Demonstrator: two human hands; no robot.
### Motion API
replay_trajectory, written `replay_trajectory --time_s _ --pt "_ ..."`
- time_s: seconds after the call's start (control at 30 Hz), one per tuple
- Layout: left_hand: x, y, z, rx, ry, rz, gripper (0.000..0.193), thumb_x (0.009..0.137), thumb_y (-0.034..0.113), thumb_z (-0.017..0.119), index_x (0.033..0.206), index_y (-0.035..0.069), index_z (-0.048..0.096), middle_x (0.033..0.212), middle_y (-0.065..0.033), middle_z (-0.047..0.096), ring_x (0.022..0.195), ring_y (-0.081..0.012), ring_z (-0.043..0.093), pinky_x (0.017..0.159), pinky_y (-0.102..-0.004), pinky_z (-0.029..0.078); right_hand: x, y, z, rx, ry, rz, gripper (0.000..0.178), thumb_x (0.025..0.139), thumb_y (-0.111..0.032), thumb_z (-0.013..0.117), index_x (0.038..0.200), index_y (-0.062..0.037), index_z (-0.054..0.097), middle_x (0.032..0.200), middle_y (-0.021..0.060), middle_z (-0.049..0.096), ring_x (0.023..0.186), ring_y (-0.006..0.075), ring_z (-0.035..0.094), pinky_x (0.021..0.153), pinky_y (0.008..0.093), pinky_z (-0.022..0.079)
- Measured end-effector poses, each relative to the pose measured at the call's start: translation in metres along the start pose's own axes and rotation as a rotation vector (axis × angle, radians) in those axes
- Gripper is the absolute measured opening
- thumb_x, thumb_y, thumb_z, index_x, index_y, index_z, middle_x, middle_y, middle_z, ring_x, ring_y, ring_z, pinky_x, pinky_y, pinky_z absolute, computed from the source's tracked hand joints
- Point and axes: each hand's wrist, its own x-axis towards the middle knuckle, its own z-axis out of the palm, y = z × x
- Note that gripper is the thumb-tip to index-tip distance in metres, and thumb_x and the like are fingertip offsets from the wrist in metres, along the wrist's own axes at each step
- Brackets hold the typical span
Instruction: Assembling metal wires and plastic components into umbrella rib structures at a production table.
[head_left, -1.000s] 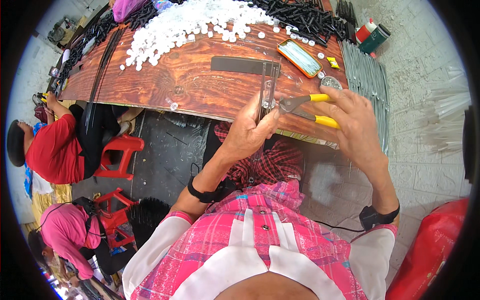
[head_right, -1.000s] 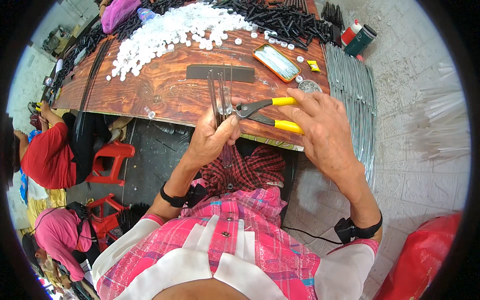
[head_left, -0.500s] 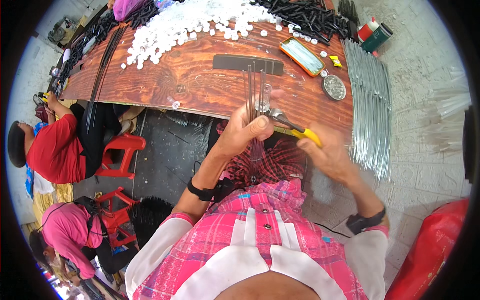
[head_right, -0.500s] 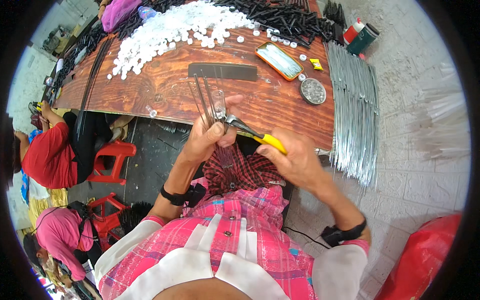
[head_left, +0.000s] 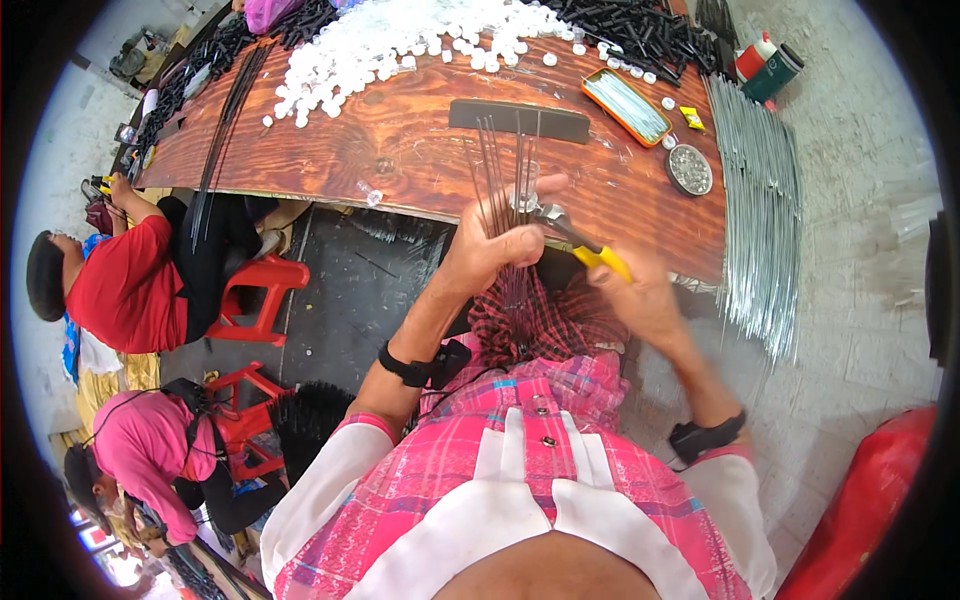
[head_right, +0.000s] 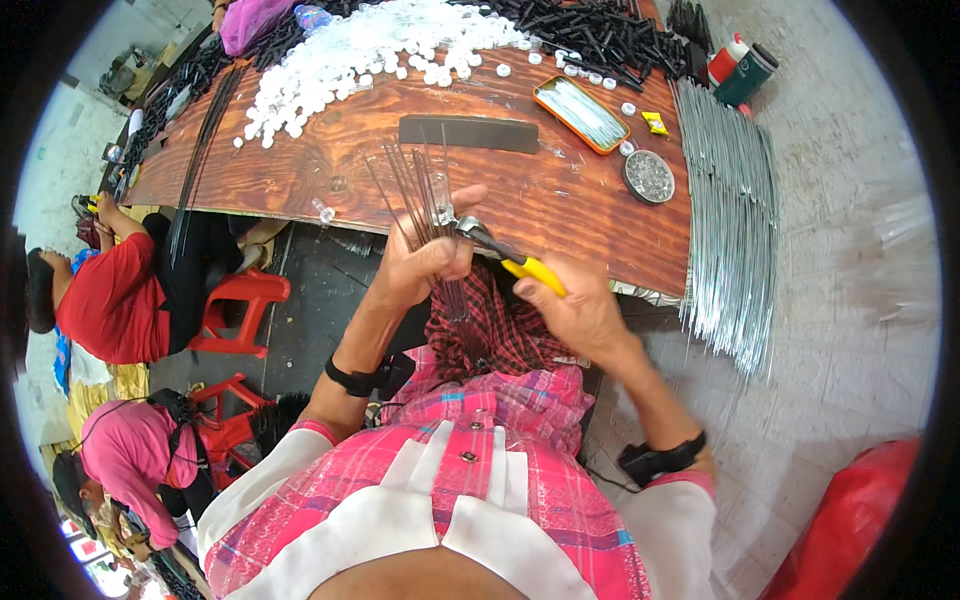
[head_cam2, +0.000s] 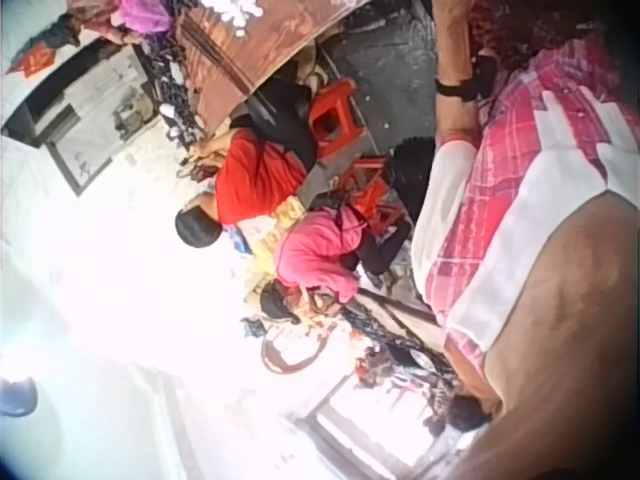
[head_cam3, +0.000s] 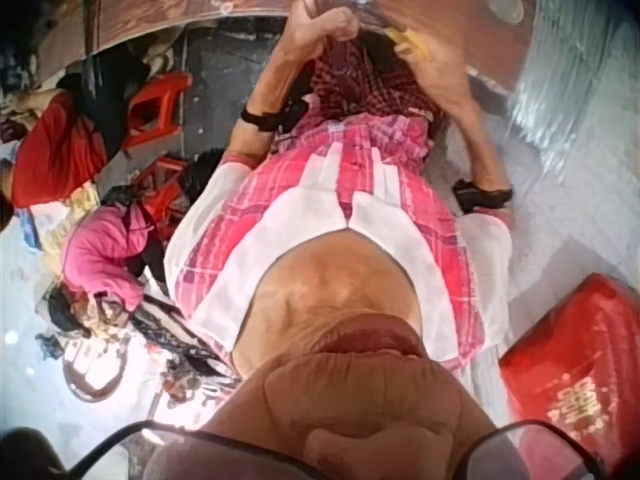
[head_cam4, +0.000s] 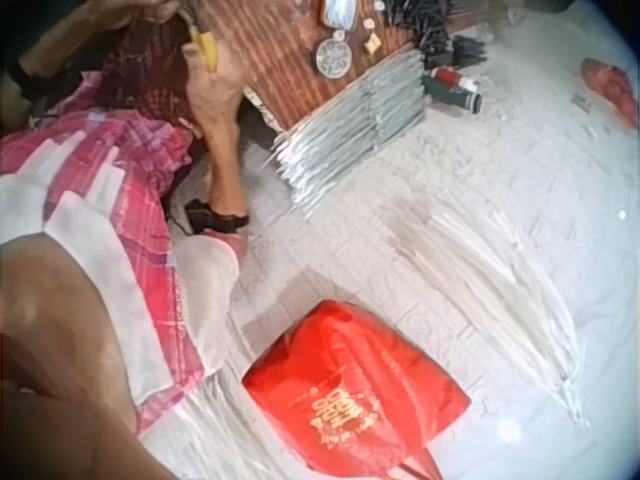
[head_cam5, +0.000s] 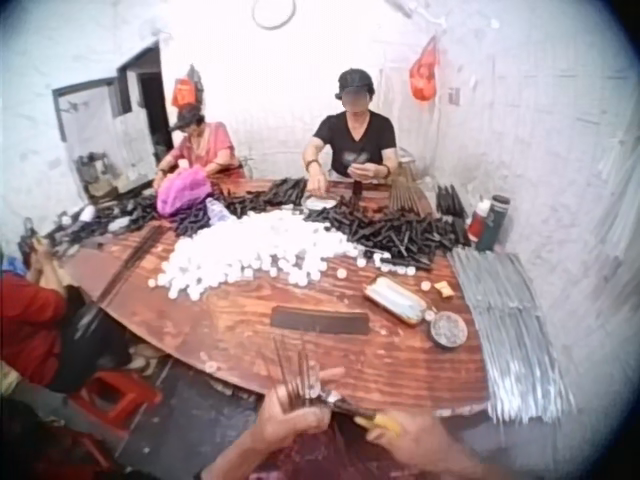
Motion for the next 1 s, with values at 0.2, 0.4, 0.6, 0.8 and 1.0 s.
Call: replay_trajectory --time_s 0.2,0.4,0.6,0.8,1.0 --pt "0.002 -0.002 0.008 -0.072 -0.043 -0.123 0.059 0.084 0.031 0.071 0.125 -0.007 0.051 0.073 -0.0024 0.054 0.053 -0.0068 0.039 0.047 -0.0232 0.028 -0.01 -0.005 -0.044 1.324 -0.858 0.834 0.063 0.093 -0.066 0.031 0.073 -0.0076 0.043 0.056 0.0076 0.05 0.04 0.01 0.044 0.035 0.0229 0.036" --pt "0.007 -0.009 0.003 -0.141 0.021 -0.133 0.054 0.087 0.03 0.069 0.125 -0.004 0.051 0.075 -0.0012 0.054 0.056 -0.007 0.04 0.049 -0.0243 0.029 0.0 -0.043 -0.049 0.545 -0.394 0.626 0.036 0.084 -0.035 0.071 0.088 -0.004 0.054 0.067 0.0064 0.055 0.045 0.0131 0.052 0.037 0.0257 0.041" --pt "0.008 -0.009 0.008 -0.061 -0.009 -0.124 0.055 0.087 0.031 0.069 0.125 -0.004 0.05 0.072 0.0009 0.05 0.056 -0.0073 0.04 0.05 -0.0244 0.031 0.0 -0.019 -0.073 1.242 -0.735 0.964 0.031 0.085 -0.029 0.07 0.092 0.0001 0.061 0.079 0.0115 0.064 0.049 0.0157 0.059 0.042 0.0266 0.045" --pt "0.006 -0.006 0.003 -0.094 0.071 -0.142 0.058 0.086 0.034 0.069 0.125 -0.004 0.05 0.072 0.0013 0.049 0.055 -0.0077 0.039 0.05 -0.0242 0.031 0.005 -0.064 -0.065 0.092 -0.345 0.535 0.038 0.083 -0.031 0.071 0.103 -0.0012 0.056 0.079 0.0086 0.063 0.051 0.0146 0.059 0.043 0.0274 0.045" --pt "0.001 -0.005 0.012 -0.065 0.02 -0.133 0.057 0.086 0.032 0.069 0.125 -0.004 0.05 0.072 0.0005 0.051 0.055 -0.0074 0.038 0.049 -0.0236 0.031 -0.007 -0.011 -0.066 1.305 -0.788 0.972 0.061 0.092 -0.058 0.047 0.1 0.0012 0.059 0.062 0.0108 0.06 0.039 0.0189 0.053 0.039 0.0284 0.044"
